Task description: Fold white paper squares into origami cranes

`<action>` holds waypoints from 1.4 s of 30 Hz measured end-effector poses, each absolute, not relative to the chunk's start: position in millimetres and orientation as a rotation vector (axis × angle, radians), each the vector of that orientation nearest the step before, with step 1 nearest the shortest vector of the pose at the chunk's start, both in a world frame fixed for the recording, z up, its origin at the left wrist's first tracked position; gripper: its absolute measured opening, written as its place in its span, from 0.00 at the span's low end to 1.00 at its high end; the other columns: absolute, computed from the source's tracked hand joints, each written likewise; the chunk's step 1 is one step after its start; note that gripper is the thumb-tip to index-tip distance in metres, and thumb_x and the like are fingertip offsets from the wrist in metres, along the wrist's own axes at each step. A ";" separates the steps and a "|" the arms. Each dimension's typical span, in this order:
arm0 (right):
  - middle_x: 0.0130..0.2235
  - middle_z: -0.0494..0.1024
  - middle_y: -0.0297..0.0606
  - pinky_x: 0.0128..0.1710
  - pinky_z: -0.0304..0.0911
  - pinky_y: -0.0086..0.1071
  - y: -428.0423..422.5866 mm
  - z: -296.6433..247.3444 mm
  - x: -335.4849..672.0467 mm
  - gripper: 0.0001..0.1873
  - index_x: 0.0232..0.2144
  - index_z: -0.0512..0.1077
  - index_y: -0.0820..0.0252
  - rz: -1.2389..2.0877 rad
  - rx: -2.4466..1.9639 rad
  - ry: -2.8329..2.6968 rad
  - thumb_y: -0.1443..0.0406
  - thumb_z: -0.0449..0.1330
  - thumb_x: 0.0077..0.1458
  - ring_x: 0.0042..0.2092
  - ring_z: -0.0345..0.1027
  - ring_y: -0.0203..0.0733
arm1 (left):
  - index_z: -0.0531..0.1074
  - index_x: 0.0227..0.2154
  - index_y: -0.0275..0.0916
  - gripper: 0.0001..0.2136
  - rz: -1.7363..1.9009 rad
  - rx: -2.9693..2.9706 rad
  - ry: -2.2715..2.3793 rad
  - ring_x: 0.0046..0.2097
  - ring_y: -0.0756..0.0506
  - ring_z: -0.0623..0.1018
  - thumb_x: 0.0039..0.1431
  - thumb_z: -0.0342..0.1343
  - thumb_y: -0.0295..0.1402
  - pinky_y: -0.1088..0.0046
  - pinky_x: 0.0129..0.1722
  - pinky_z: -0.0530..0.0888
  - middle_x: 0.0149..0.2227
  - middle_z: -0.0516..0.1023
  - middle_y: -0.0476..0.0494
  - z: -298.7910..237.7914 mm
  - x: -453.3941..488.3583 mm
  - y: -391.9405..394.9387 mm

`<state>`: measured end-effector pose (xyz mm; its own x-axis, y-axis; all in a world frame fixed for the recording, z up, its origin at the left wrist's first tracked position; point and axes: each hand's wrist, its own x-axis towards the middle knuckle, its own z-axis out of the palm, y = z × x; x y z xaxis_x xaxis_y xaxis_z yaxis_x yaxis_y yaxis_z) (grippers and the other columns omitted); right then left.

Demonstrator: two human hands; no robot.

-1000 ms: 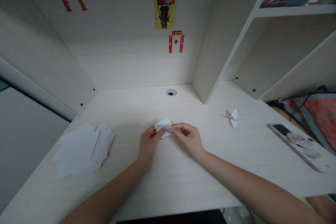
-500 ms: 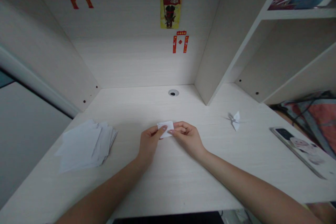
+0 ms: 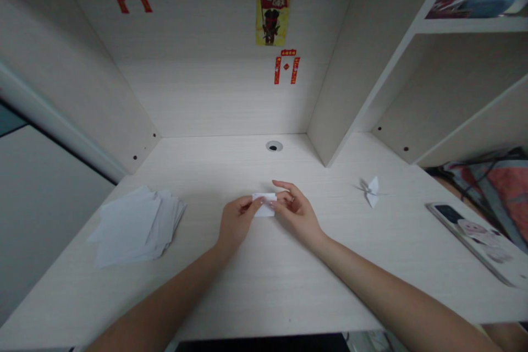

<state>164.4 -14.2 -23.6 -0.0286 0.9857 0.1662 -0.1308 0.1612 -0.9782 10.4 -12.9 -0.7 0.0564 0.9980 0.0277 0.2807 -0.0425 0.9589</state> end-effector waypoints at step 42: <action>0.27 0.70 0.32 0.30 0.58 0.29 -12.7 -23.5 166.5 0.22 0.44 0.70 0.57 1.254 -0.983 -1.321 0.57 0.63 0.46 0.29 0.62 0.34 | 0.71 0.21 0.35 0.18 0.955 1.406 1.265 0.23 0.51 0.64 0.50 0.53 0.47 0.78 0.22 0.58 0.19 0.65 0.52 -0.1 6.3 -8.9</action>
